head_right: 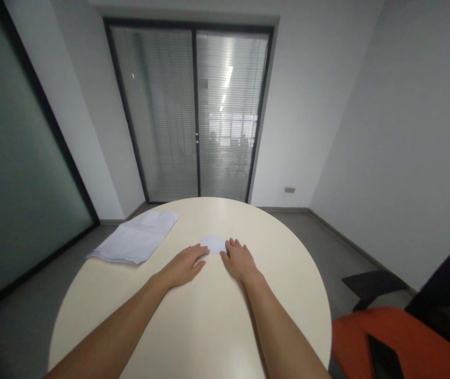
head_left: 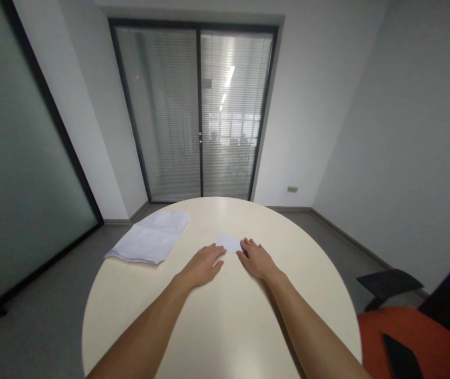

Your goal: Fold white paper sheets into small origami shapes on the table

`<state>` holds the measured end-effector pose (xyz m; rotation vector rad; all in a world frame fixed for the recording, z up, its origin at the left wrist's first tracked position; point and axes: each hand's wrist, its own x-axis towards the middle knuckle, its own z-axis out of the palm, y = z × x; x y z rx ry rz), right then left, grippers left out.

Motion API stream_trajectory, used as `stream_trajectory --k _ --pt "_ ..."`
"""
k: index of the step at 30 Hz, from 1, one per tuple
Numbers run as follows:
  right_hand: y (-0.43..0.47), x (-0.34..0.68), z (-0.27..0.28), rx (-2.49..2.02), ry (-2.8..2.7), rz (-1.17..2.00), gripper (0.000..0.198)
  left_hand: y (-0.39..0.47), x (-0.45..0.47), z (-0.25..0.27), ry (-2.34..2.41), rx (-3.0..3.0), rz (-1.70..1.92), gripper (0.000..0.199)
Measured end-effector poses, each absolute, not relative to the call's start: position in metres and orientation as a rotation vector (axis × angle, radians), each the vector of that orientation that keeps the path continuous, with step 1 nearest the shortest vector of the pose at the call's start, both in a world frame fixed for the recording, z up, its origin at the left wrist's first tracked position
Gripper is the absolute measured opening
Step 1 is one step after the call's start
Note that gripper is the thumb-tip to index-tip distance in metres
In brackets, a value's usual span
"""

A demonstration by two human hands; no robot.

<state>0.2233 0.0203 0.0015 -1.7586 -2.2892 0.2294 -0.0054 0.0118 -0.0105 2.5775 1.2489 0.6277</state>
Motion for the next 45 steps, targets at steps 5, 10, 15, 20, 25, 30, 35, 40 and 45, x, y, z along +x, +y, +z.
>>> stream_trajectory --k 5,10,15,20,25,30,35,40,45 --pt "0.016 0.223 0.011 -1.696 -2.27 0.229 0.032 0.013 -0.006 -0.006 1.398 2.516 0.683 0.039" --pt "0.014 0.222 0.018 -1.756 -2.187 0.23 0.032 0.013 -0.006 -0.003 1.506 2.494 0.671 0.032" --pt "0.012 0.22 0.021 -1.762 -2.177 0.207 0.032 0.012 -0.006 -0.001 1.572 2.486 0.657 0.028" --pt "0.013 0.22 0.02 -1.789 -2.159 0.195 0.035 0.011 -0.005 0.002 1.617 2.497 0.663 0.026" --pt "0.014 0.22 0.016 -1.766 -2.143 0.216 0.039 0.01 -0.003 0.005 1.633 2.496 0.643 0.027" --pt "0.013 0.219 0.019 -1.742 -2.167 0.211 0.039 0.01 -0.003 0.007 1.666 2.497 0.597 0.027" --pt "0.012 0.218 0.02 -1.724 -2.161 0.213 0.036 0.01 -0.003 0.005 1.67 2.512 0.63 0.025" --pt "0.017 0.221 0.013 -1.712 -2.133 0.208 0.037 0.011 -0.003 0.004 1.678 2.507 0.658 0.024" --pt "0.022 0.223 0.008 -1.67 -2.109 0.211 0.037 0.011 -0.003 0.005 1.694 2.488 0.667 0.025"
